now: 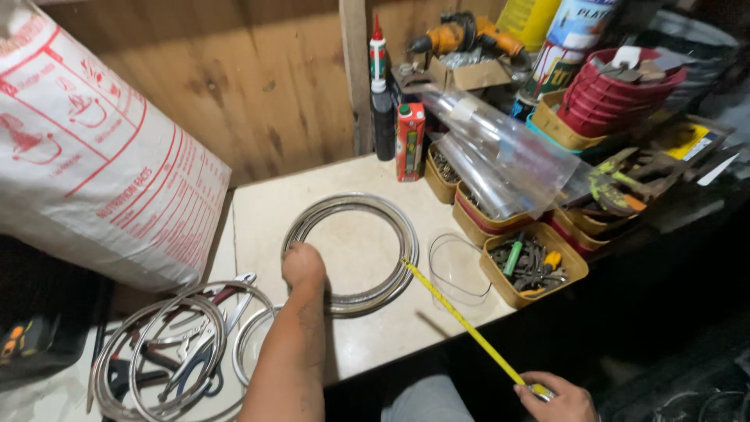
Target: Measuring the diameter of metal hoops using a tape measure
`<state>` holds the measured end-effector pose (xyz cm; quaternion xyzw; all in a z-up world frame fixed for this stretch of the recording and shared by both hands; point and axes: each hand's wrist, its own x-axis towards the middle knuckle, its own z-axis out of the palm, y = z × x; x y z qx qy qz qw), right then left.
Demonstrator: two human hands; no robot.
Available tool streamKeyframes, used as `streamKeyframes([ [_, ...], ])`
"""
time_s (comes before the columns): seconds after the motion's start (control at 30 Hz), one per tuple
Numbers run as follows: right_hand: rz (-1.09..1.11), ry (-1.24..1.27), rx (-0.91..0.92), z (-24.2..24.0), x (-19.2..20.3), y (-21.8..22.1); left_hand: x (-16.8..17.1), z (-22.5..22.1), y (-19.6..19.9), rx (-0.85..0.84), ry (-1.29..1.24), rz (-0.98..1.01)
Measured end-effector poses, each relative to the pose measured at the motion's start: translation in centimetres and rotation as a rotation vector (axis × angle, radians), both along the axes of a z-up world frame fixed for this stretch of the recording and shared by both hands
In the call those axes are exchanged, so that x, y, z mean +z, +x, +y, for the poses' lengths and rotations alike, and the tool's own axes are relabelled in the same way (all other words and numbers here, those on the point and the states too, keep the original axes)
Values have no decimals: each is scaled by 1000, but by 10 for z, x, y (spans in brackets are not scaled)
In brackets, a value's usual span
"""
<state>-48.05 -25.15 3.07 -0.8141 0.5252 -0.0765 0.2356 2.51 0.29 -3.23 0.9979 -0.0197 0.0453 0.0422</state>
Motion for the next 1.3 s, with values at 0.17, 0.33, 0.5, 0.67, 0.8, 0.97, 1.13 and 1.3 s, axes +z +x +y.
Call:
streamKeyframes([
  [0.17, -42, 29, -19, -7, -14, -7, 100, 14, -28, 156, -255, 334],
  [0.33, -64, 191, -2, -5, 2, 0, 127, 47, -23, 225, -533, 459],
  [0.5, -20, 231, 70, 8, 36, 25, 156, 88, -69, 272, -1259, 499],
  [0.67, -364, -211, 595, -10, 5, 50, 161, 130, -121, 275, -1470, 400],
  [0.8, -440, -272, 736, -2, 30, 89, 131, 156, -152, 258, -1633, 384],
  [0.97, -620, -457, 950, 11, 64, 131, 101, 179, -190, 91, -1851, 519],
  [1.13, -607, -370, 959, 25, 79, 144, 113, 178, -215, 64, -1857, 571],
  [1.3, -573, -366, 963, 30, 94, 149, 113, 175, -224, 19, -1887, 607],
])
